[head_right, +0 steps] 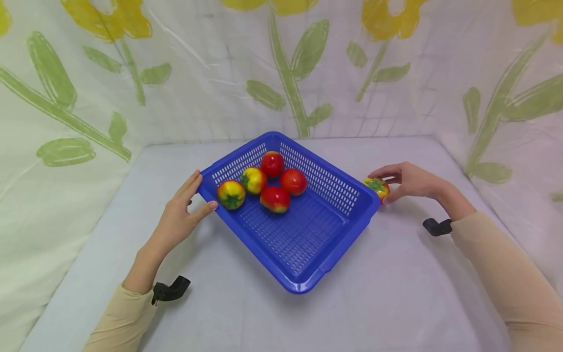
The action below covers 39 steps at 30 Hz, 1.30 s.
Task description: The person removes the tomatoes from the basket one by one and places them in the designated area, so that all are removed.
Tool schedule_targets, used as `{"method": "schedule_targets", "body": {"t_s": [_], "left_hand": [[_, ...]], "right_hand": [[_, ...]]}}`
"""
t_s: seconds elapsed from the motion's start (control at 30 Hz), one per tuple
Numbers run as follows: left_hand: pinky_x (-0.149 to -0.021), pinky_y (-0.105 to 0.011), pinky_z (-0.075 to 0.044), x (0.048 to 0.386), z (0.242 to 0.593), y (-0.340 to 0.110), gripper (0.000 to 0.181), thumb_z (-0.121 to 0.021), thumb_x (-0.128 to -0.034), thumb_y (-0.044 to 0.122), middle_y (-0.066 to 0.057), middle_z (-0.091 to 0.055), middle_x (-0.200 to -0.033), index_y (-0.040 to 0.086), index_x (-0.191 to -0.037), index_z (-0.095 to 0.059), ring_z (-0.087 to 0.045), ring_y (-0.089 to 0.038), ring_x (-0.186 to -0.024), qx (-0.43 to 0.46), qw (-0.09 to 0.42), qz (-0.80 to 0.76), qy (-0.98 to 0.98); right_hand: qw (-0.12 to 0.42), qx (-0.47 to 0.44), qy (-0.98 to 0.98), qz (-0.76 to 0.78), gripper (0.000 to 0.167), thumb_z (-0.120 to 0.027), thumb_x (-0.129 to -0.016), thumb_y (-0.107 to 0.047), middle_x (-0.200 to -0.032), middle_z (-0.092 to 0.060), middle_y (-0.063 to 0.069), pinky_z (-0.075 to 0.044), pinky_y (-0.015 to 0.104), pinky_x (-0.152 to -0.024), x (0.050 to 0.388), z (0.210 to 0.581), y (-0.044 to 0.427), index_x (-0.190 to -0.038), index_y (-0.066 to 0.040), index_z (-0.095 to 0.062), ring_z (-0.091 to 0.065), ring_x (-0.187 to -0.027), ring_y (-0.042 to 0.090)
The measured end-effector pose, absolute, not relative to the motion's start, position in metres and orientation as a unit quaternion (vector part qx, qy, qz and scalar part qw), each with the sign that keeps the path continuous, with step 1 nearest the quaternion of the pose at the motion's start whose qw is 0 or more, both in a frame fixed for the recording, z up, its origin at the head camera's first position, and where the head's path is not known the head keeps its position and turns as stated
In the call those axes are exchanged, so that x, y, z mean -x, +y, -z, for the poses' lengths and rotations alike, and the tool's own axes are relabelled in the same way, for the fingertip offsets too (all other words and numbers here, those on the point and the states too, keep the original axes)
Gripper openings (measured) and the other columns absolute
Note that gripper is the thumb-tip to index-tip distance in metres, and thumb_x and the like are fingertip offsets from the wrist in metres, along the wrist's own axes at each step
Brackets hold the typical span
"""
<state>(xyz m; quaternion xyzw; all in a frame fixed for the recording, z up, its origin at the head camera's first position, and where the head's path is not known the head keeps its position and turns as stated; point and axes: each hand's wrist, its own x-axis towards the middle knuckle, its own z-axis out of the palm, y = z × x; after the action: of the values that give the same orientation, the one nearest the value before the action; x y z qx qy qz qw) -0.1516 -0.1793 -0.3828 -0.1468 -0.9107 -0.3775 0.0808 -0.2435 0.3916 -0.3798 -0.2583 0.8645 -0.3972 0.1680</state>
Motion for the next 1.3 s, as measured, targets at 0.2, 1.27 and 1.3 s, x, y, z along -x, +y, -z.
{"method": "schedule_targets", "body": {"t_s": [0.2, 1.27, 1.3], "left_hand": [[-0.112, -0.054, -0.024, 0.1536, 0.3849, -0.1793, 0.085, -0.065, -0.0919, 0.049, -0.002, -0.014, -0.163, 0.009, -0.156, -0.026, -0.015, -0.026, -0.147, 0.147, 0.084, 0.379, -0.91], [-0.112, -0.053, -0.023, 0.1505, 0.3833, -0.1793, 0.084, -0.065, -0.0924, 0.049, -0.002, -0.016, -0.162, 0.008, -0.156, -0.027, -0.015, -0.025, -0.147, 0.15, 0.085, 0.381, -0.908], [-0.112, -0.053, -0.023, 0.1506, 0.3833, -0.1792, 0.084, -0.064, -0.0924, 0.049, -0.002, -0.015, -0.162, 0.009, -0.156, -0.026, -0.015, -0.025, -0.147, 0.151, 0.085, 0.382, -0.908]], "right_hand": [[0.169, 0.259, 0.867, 0.391, 0.066, -0.086, -0.075, -0.006, -0.133, -0.059, 0.01, -0.047, 0.022, -0.093, 0.241, 0.3784, 0.3898, -0.135, -0.007, -0.059, -0.057, -0.115, 0.017], [0.148, 0.253, 0.883, 0.365, 0.077, -0.086, -0.076, -0.012, -0.143, -0.052, 0.009, -0.046, 0.028, -0.096, 0.2363, 0.3779, 0.3895, -0.145, -0.011, -0.051, -0.049, -0.127, 0.018], [0.146, 0.244, 0.888, 0.362, 0.078, -0.087, -0.076, -0.015, -0.143, -0.051, 0.008, -0.046, 0.032, -0.098, 0.2352, 0.3764, 0.3896, -0.145, -0.013, -0.051, -0.048, -0.128, 0.02]]}}
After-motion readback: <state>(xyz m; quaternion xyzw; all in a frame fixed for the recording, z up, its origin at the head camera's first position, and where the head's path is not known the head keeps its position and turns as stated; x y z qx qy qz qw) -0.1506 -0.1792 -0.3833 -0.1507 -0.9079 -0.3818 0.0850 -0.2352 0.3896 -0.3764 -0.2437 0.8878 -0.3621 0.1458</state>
